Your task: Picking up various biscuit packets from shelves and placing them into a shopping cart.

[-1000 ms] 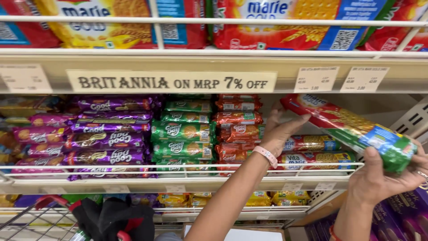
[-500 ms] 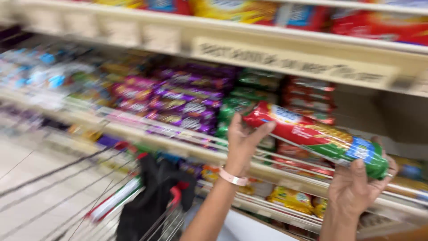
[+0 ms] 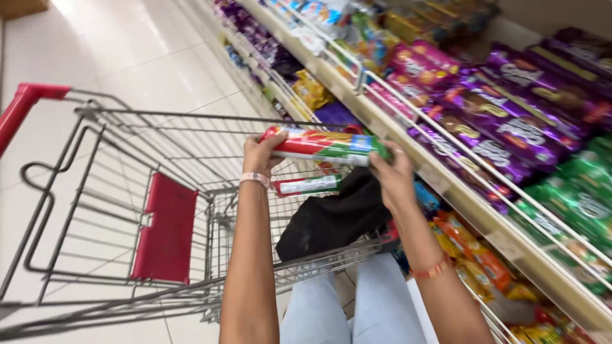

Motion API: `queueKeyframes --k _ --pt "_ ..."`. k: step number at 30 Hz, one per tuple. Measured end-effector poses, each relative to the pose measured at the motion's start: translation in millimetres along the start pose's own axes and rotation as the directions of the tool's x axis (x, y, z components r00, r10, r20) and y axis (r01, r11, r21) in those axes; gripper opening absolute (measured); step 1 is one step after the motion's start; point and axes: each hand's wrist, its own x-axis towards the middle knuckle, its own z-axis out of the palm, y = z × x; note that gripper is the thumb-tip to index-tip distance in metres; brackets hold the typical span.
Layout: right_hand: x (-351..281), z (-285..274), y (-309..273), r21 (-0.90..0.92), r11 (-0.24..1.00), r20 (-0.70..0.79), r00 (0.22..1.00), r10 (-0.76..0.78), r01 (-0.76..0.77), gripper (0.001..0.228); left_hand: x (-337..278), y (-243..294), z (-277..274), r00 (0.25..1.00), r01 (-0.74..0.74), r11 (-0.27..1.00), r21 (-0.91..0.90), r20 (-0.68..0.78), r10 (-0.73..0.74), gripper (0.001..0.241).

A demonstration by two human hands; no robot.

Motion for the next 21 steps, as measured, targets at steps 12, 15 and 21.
queueKeyframes --k 12,15,21 --pt "179 13 289 -0.136 0.670 0.097 0.663 0.742 -0.730 0.021 110 -201 -121 0.738 0.570 0.776 0.271 -0.584 -0.338 0.055" --pt "183 -40 383 -0.288 0.517 -0.054 0.552 0.832 -0.806 0.030 108 -247 -121 0.698 0.634 0.714 0.297 -0.618 -0.363 0.058" --pt "157 -70 391 -0.018 0.421 -0.106 0.420 0.901 -0.907 0.034 134 -339 -123 0.719 0.678 0.623 0.390 -0.531 -0.449 0.066"
